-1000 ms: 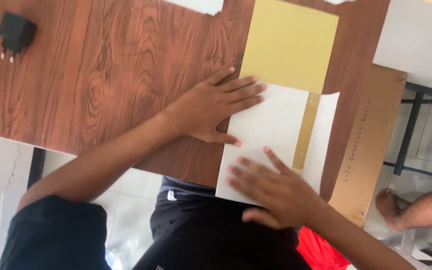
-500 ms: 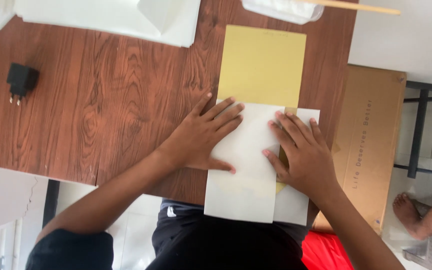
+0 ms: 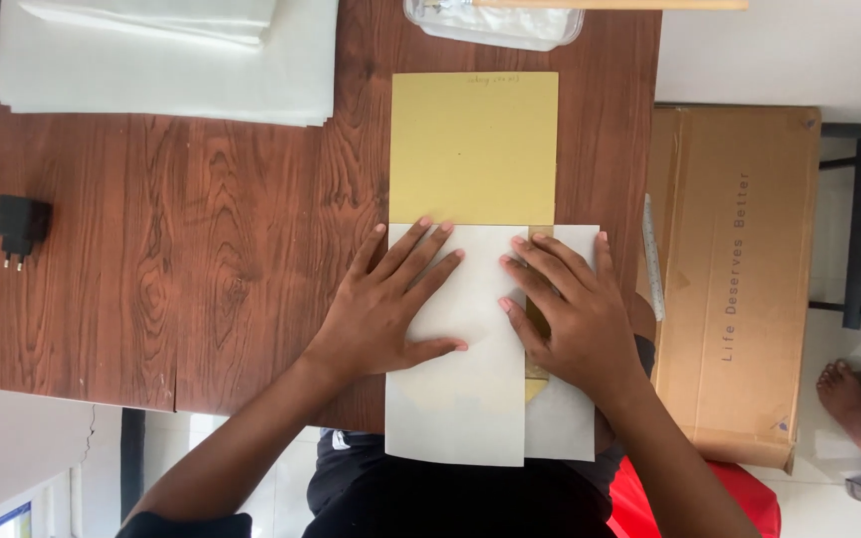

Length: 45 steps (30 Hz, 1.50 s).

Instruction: A person is assembling a package by aligning a white paper sheet onto a yellow cardboard template, folding the paper, and applying glue with a stick.

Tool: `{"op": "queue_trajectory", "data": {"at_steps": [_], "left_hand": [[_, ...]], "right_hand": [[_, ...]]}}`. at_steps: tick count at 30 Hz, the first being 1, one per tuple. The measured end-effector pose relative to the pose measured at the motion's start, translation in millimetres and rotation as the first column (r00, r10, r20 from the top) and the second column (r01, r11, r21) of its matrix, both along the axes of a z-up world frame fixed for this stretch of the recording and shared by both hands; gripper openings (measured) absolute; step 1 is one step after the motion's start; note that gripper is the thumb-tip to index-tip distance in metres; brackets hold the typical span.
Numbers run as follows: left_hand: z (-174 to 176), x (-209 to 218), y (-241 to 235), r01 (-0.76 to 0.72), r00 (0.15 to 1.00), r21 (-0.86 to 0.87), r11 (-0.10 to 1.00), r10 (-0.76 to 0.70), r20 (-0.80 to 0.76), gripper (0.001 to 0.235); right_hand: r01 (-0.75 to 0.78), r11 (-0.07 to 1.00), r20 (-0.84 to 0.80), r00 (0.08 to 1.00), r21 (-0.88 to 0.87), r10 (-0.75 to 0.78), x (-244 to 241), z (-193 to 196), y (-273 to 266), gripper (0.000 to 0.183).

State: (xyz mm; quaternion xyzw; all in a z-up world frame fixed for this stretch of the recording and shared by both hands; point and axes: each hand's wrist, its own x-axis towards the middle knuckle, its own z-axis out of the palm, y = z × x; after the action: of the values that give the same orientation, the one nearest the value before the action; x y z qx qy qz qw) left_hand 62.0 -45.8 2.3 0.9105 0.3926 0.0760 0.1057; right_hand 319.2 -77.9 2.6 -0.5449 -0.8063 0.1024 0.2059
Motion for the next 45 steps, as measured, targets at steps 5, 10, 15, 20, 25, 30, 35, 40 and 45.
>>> {"op": "queue_trajectory", "data": {"at_steps": [5, 10, 15, 20, 25, 30, 35, 40, 45], "left_hand": [[14, 8, 2, -0.013, 0.994, -0.081, 0.997, 0.004, -0.112, 0.093], [16, 24, -4, 0.008, 0.969, 0.057, 0.998, 0.006, -0.246, 0.098], [17, 28, 4, 0.048, 0.943, 0.106, 0.993, -0.01, -0.332, 0.098], [16, 28, 8, 0.126, 0.975, 0.319, 0.939, -0.059, -0.213, 0.099], [15, 27, 12, 0.184, 0.982, 0.271, 0.945, -0.164, -0.096, 0.092], [8, 24, 15, 0.236, 0.972, 0.26, 0.936, -0.229, -0.056, 0.088], [14, 33, 14, 0.197, 0.96, -0.057, 0.979, -0.204, -0.194, 0.09], [20, 32, 16, 0.199, 0.965, -0.078, 0.977, -0.209, -0.157, 0.086], [7, 31, 20, 0.169, 0.982, -0.069, 0.983, -0.174, -0.073, 0.077]], "right_hand": [[0.009, 1.0, -0.03, 1.0, -0.014, -0.01, 1, 1, 2, 0.034], [0.214, 0.966, -0.277, 0.946, 0.143, -0.168, 19, -3, -9, 0.025], [0.51, 0.86, -0.206, 0.845, 0.035, -0.493, 20, 17, -50, 0.021], [0.542, 0.834, -0.07, 0.832, -0.105, -0.55, -2, 33, -84, 0.02], [0.598, 0.695, -0.134, 0.712, -0.4, -0.689, -11, 52, -77, 0.043], [0.626, 0.55, -0.078, 0.618, -0.553, -0.782, -15, 67, -58, 0.063], [0.561, 0.509, -0.075, 0.62, -0.653, -0.781, -14, 72, -38, 0.055], [0.592, 0.559, 0.01, 0.692, -0.581, -0.722, -25, 66, -34, 0.033], [0.632, 0.676, 0.023, 0.737, -0.38, -0.676, -38, 46, -34, 0.014]]}}
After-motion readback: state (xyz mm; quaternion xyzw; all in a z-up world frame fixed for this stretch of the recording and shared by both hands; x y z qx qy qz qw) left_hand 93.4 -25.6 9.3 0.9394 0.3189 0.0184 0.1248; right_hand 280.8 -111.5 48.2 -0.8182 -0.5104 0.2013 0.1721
